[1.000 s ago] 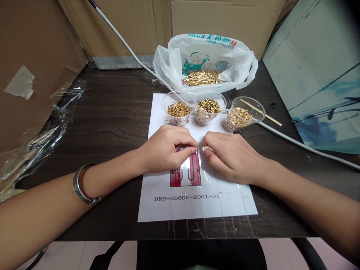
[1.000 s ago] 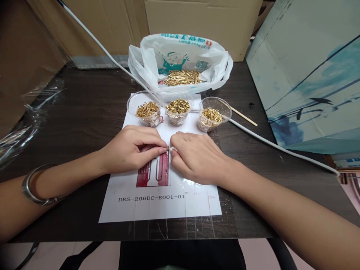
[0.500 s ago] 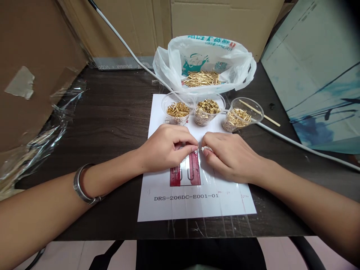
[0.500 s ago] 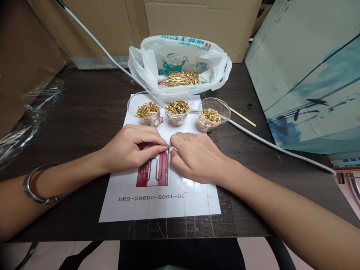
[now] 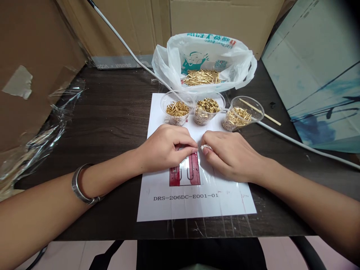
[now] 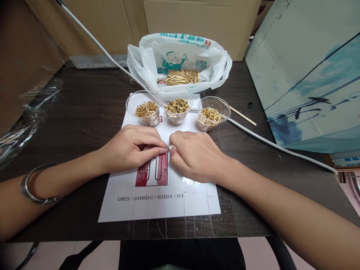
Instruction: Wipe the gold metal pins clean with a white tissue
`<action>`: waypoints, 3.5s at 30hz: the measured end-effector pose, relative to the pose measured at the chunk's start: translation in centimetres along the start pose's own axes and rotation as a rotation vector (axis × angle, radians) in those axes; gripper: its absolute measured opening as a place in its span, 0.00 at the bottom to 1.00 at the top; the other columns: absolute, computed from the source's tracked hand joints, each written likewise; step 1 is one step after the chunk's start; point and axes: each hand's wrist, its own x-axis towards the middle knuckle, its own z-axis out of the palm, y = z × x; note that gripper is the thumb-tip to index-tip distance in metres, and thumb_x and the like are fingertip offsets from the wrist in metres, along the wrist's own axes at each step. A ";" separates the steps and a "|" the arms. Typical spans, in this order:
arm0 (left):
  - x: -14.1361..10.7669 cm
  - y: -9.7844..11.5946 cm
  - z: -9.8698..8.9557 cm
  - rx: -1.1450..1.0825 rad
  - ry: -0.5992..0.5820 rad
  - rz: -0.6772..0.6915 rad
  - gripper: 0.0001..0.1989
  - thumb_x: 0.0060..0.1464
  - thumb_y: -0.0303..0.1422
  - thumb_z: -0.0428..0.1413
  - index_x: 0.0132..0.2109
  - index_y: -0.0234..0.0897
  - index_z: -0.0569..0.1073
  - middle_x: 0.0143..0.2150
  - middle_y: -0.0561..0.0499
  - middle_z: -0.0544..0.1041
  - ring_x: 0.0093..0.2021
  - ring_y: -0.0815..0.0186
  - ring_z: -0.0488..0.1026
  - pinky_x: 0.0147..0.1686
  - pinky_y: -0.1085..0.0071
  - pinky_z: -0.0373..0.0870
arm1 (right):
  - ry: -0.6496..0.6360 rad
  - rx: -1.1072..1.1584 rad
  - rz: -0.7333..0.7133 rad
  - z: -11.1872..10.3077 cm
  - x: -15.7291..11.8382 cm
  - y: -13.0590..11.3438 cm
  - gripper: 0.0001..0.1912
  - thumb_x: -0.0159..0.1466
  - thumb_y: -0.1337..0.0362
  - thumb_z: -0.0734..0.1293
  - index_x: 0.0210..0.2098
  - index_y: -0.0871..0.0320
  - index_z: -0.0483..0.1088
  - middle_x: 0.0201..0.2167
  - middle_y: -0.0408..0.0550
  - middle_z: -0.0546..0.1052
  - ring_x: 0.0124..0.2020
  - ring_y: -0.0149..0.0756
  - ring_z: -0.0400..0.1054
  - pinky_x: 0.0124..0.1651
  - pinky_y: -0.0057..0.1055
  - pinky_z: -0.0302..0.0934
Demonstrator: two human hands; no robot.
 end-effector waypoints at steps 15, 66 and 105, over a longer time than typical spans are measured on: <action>0.0 -0.1 0.1 -0.001 -0.014 0.016 0.07 0.55 0.28 0.56 0.37 0.35 0.80 0.32 0.49 0.76 0.33 0.68 0.72 0.34 0.72 0.68 | -0.002 0.025 -0.145 0.2 0.6 0.5 0.09 0.63 0.64 0.53 0.29 0.59 0.58 0.26 0.46 0.65 0.29 0.34 0.57 0.36 0.34 0.47; 0.0 0.2 0.0 -0.013 -0.005 0.035 0.07 0.52 0.23 0.56 0.35 0.32 0.80 0.32 0.49 0.79 0.33 0.69 0.74 0.36 0.73 0.69 | -0.092 -0.029 -0.125 -0.4 1.0 0.0 0.06 0.60 0.66 0.53 0.28 0.58 0.57 0.26 0.45 0.65 0.29 0.35 0.57 0.35 0.35 0.46; 0.0 0.4 -0.1 0.046 -0.015 -0.019 0.06 0.51 0.24 0.56 0.33 0.33 0.78 0.29 0.51 0.77 0.29 0.70 0.70 0.31 0.74 0.65 | -0.003 -0.127 -0.027 0.4 0.2 -0.5 0.12 0.67 0.61 0.50 0.32 0.58 0.59 0.32 0.47 0.63 0.32 0.36 0.54 0.38 0.36 0.48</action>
